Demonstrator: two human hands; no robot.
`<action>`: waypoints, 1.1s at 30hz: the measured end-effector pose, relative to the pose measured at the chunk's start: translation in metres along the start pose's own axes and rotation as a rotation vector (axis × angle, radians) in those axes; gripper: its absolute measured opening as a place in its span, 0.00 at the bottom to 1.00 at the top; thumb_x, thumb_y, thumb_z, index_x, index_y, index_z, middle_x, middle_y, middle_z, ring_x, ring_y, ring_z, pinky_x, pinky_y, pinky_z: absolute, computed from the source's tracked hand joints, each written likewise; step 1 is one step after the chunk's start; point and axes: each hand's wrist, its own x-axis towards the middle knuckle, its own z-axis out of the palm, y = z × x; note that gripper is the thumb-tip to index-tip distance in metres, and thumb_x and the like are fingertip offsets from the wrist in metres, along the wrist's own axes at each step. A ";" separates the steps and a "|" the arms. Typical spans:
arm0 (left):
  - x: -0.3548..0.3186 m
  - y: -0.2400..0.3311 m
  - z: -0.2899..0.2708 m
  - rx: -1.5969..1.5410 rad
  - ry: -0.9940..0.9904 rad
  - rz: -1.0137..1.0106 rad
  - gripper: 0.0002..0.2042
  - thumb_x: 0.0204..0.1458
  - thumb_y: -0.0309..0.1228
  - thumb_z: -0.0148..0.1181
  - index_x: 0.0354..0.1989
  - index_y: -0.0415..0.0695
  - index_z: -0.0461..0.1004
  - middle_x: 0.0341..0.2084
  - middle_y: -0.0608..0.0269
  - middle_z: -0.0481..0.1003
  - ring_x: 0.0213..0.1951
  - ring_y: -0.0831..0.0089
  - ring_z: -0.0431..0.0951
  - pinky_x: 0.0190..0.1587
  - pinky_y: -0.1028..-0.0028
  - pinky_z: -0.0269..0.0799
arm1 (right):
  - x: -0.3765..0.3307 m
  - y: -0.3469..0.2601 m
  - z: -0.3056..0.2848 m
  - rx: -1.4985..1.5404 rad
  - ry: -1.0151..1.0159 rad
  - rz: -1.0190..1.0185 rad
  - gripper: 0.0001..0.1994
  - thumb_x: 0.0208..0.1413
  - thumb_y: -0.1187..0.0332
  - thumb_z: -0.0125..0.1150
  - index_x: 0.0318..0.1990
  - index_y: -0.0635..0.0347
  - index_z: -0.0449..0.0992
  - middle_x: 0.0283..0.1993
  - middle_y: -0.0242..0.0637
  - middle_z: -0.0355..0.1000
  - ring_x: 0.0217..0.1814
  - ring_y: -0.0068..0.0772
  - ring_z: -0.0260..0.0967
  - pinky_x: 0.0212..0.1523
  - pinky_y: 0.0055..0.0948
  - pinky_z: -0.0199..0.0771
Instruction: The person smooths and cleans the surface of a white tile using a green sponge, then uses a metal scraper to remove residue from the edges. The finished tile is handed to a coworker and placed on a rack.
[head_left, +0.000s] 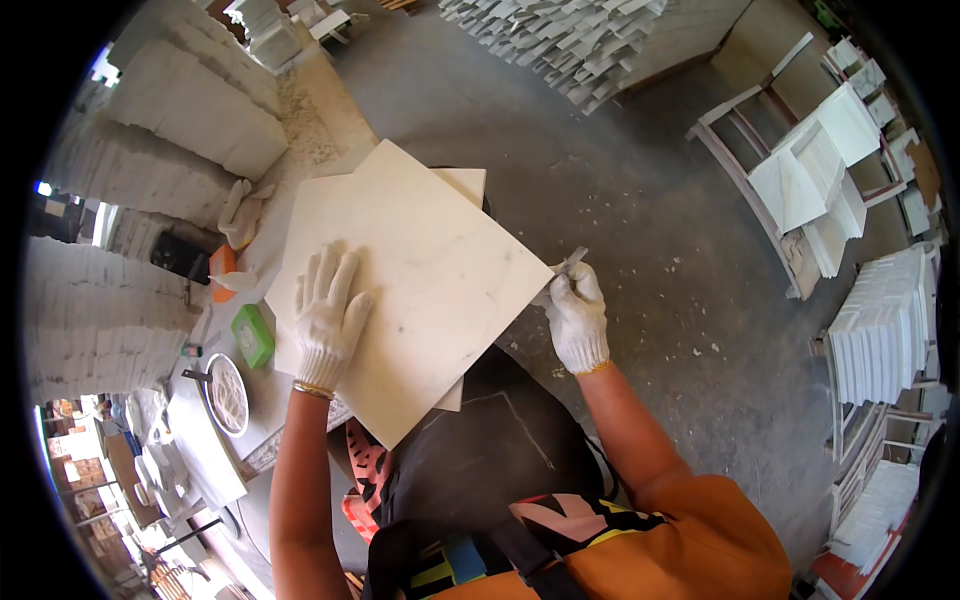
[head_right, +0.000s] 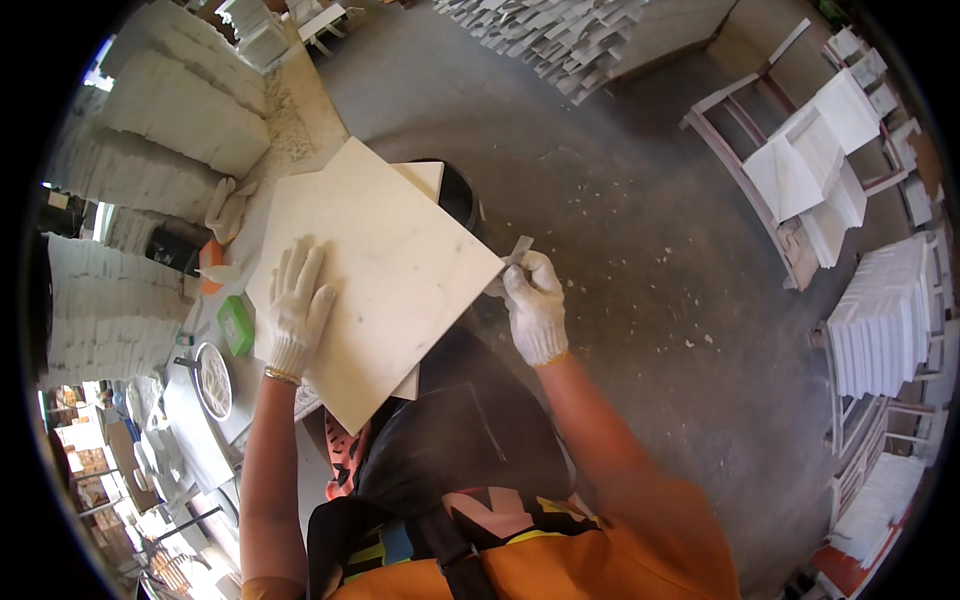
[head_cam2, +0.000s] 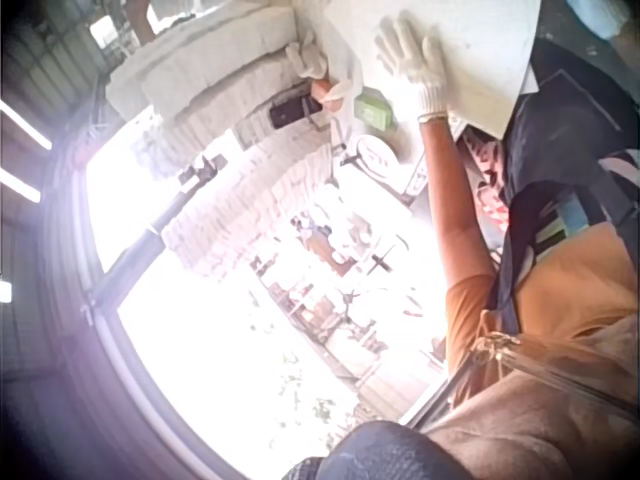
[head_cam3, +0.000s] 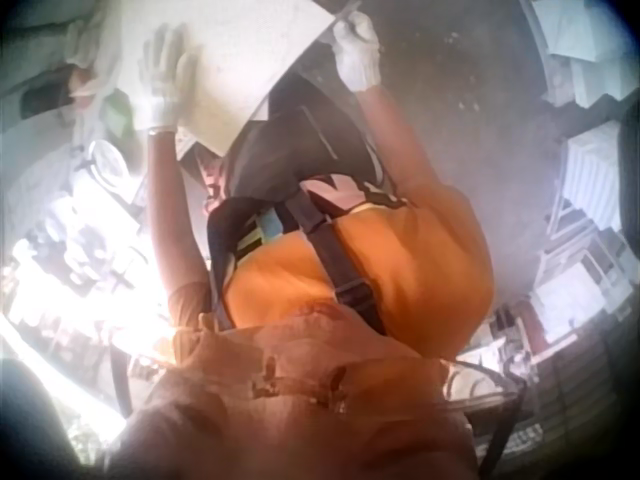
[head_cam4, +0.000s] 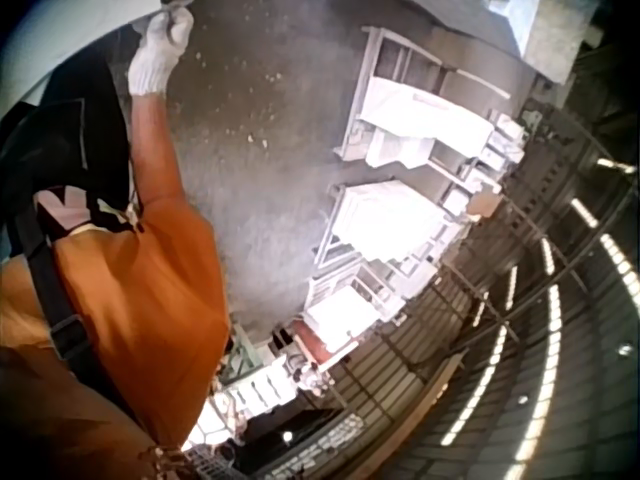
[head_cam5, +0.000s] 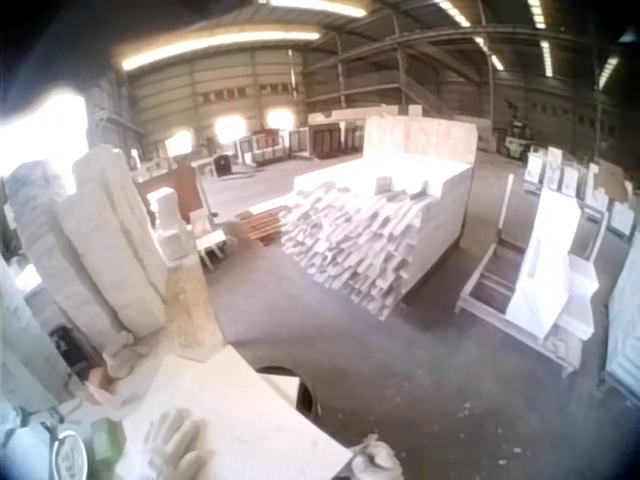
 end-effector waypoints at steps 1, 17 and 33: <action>0.000 0.000 0.001 0.007 0.002 0.002 0.29 0.62 0.43 0.50 0.71 0.48 0.61 0.72 0.55 0.56 0.74 0.50 0.51 0.74 0.53 0.45 | 0.001 0.002 -0.001 -0.023 0.007 -0.012 0.05 0.65 0.74 0.55 0.46 0.55 0.73 0.37 0.27 0.73 0.33 0.17 0.71 0.27 0.16 0.59; -0.002 0.004 -0.005 0.030 -0.026 -0.021 0.29 0.63 0.45 0.49 0.71 0.48 0.60 0.72 0.55 0.55 0.74 0.52 0.50 0.74 0.54 0.44 | -0.050 0.008 0.021 -0.327 -0.140 0.026 0.03 0.63 0.79 0.55 0.42 0.64 0.74 0.37 0.36 0.76 0.41 0.24 0.74 0.44 0.26 0.76; -0.056 0.080 -0.045 -1.109 -0.038 -0.204 0.21 0.62 0.40 0.58 0.56 0.37 0.75 0.54 0.49 0.76 0.57 0.61 0.75 0.59 0.66 0.69 | -0.070 -0.069 0.076 -0.568 -0.388 -0.038 0.15 0.60 0.78 0.62 0.54 0.66 0.73 0.40 0.41 0.77 0.37 0.25 0.77 0.41 0.27 0.79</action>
